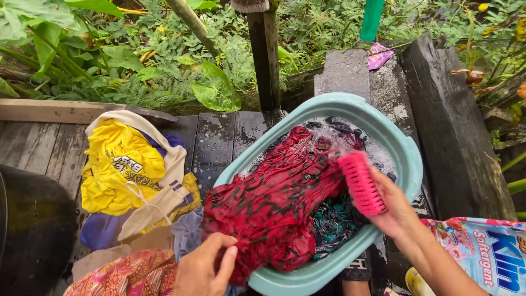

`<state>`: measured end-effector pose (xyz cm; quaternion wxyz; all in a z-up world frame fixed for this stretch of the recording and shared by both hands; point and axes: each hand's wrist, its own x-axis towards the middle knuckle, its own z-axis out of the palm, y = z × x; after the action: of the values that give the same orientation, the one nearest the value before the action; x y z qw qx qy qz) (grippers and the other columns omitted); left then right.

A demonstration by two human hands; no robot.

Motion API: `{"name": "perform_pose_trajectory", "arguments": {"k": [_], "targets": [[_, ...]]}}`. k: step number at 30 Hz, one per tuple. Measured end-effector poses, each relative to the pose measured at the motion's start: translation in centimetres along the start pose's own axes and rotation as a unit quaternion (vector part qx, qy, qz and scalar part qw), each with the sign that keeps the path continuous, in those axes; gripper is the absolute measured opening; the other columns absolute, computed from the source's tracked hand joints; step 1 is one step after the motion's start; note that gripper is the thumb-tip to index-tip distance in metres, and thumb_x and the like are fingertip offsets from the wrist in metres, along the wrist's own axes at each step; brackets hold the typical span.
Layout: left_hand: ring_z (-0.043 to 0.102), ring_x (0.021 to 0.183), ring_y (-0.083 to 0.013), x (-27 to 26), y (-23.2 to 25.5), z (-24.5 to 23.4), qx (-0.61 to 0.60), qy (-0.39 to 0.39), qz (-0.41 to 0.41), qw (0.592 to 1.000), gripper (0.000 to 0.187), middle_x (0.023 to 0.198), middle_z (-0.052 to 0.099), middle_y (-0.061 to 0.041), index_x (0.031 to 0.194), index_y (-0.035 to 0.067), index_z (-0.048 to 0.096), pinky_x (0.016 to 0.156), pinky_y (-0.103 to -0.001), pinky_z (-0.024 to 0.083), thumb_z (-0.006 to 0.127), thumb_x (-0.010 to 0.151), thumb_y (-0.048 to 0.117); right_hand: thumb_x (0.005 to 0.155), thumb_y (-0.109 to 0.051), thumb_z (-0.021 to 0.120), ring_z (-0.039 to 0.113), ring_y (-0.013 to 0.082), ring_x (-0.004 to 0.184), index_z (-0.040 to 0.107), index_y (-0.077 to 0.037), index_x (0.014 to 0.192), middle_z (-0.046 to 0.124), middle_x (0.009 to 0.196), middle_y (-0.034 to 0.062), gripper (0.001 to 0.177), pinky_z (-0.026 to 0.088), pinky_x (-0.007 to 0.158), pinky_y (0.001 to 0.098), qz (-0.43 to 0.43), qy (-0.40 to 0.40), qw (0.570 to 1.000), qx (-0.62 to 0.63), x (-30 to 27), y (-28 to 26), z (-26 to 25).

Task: Hand washing and scrubbing clothes in a basin using a brush and detergent.

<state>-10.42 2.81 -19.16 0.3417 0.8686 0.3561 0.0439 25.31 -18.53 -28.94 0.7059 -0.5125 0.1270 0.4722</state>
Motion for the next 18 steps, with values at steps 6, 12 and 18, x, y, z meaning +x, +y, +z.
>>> {"name": "perform_pose_trajectory", "arguments": {"k": [6,12,18], "targets": [[0.064,0.091,-0.0136,-1.1,-2.8,-0.4,-0.405,-0.018,0.009,0.914,0.023,0.096,0.072,-0.008,0.106,0.002,0.063,0.086,-0.031,0.052,0.050,0.102,0.021,0.107,-0.055,0.052,0.068,0.0260,0.097,0.060,-0.012,0.143,0.070,0.116,0.0091,0.057,0.055,0.083,0.0426,-0.203,-0.099,0.973,0.043,-4.2,-8.4,3.0],[0.068,0.090,-0.0199,0.5,2.5,-0.9,-0.293,-0.013,-0.058,0.954,0.024,0.090,0.068,-0.013,0.108,0.009,0.058,0.088,-0.034,0.049,0.054,0.097,0.029,0.108,-0.043,0.059,0.064,0.0201,0.120,0.046,-0.007,0.154,0.064,0.136,0.0069,0.060,0.052,0.109,0.0417,-0.357,-0.162,0.917,-0.077,-3.9,-11.7,8.8],[0.074,0.086,-0.0383,0.6,-2.6,2.9,0.103,-0.149,-0.126,0.975,0.046,0.077,0.074,-0.016,0.109,0.022,0.069,0.079,-0.049,0.055,0.072,0.084,0.060,0.098,-0.022,0.055,0.053,0.0347,0.133,0.056,-0.011,0.137,0.062,0.136,0.0188,0.040,0.039,0.110,0.0469,-0.633,-0.066,0.516,-0.573,-7.0,0.7,17.1]]}}
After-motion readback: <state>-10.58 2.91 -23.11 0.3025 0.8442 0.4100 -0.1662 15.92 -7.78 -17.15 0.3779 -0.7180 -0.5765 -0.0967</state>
